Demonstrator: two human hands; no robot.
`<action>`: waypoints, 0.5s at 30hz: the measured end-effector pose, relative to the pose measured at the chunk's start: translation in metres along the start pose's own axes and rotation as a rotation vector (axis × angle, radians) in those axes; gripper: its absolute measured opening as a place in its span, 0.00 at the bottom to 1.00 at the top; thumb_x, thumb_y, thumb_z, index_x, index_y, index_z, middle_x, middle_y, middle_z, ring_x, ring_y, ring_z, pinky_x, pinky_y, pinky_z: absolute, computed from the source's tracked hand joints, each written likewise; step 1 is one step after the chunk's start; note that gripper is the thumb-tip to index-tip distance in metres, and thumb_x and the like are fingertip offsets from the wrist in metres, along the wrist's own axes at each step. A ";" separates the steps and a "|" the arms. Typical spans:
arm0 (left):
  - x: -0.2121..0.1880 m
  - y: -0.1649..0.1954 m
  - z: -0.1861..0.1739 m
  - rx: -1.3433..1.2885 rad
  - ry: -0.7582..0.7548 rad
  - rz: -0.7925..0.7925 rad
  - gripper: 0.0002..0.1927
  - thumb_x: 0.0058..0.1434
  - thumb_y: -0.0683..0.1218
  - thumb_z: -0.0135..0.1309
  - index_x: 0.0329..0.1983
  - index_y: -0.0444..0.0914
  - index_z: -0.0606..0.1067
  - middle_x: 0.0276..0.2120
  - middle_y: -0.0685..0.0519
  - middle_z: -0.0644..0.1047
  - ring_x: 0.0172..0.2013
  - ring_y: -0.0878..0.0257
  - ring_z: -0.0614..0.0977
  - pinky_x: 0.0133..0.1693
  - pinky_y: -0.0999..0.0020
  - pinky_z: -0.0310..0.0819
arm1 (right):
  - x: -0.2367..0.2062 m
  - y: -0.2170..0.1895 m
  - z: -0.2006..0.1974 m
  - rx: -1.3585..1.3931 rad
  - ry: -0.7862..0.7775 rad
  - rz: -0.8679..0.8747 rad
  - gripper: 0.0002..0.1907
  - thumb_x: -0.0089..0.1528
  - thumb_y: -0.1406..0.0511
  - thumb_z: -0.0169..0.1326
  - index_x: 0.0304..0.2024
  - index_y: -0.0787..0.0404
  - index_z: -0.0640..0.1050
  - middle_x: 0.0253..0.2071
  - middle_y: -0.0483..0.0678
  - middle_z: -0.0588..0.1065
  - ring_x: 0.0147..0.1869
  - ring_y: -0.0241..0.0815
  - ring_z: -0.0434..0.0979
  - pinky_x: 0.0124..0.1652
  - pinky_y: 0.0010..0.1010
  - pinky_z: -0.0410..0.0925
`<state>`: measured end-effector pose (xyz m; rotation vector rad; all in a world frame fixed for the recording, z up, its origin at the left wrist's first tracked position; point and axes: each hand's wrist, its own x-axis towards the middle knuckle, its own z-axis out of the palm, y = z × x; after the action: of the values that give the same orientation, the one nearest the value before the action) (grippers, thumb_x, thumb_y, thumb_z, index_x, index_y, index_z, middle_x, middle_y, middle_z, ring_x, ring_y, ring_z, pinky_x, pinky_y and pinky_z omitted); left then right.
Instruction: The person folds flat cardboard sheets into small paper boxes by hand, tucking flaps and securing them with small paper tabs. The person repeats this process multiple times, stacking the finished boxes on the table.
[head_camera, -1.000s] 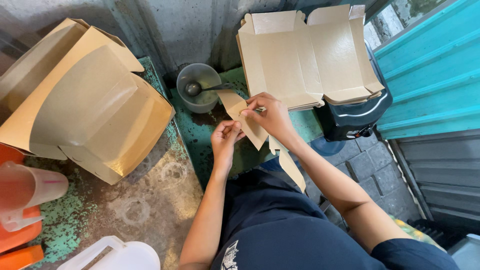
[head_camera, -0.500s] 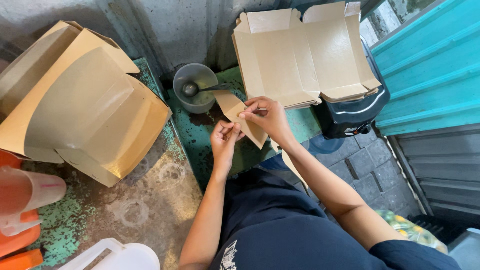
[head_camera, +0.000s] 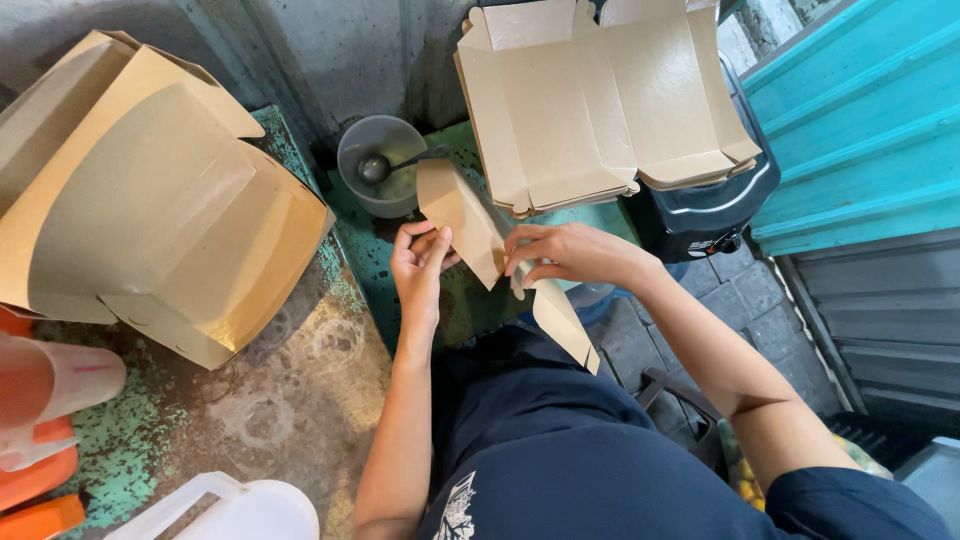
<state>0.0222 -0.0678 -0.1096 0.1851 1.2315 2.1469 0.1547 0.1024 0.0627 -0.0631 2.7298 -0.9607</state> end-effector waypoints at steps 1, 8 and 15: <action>-0.001 0.001 0.001 -0.003 -0.015 -0.016 0.13 0.65 0.42 0.60 0.50 0.39 0.71 0.39 0.53 0.82 0.39 0.67 0.83 0.41 0.68 0.80 | 0.001 0.001 0.001 0.000 -0.056 0.068 0.14 0.59 0.57 0.61 0.41 0.57 0.78 0.49 0.40 0.74 0.41 0.45 0.81 0.39 0.37 0.70; 0.000 -0.005 -0.007 0.120 -0.279 -0.184 0.19 0.65 0.42 0.62 0.57 0.31 0.74 0.47 0.49 0.82 0.43 0.64 0.84 0.46 0.69 0.80 | -0.001 0.036 0.012 0.247 -0.097 -0.109 0.08 0.63 0.63 0.61 0.39 0.60 0.77 0.41 0.46 0.76 0.40 0.42 0.82 0.39 0.33 0.71; -0.007 -0.012 -0.003 0.051 -0.357 -0.388 0.21 0.60 0.42 0.63 0.54 0.31 0.74 0.46 0.47 0.81 0.42 0.58 0.85 0.47 0.62 0.83 | -0.007 0.061 0.017 0.521 0.084 0.049 0.06 0.63 0.68 0.60 0.39 0.64 0.76 0.35 0.44 0.79 0.40 0.35 0.81 0.41 0.28 0.73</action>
<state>0.0321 -0.0697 -0.1199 0.3085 1.0183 1.6645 0.1679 0.1408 0.0137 0.1402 2.4454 -1.6520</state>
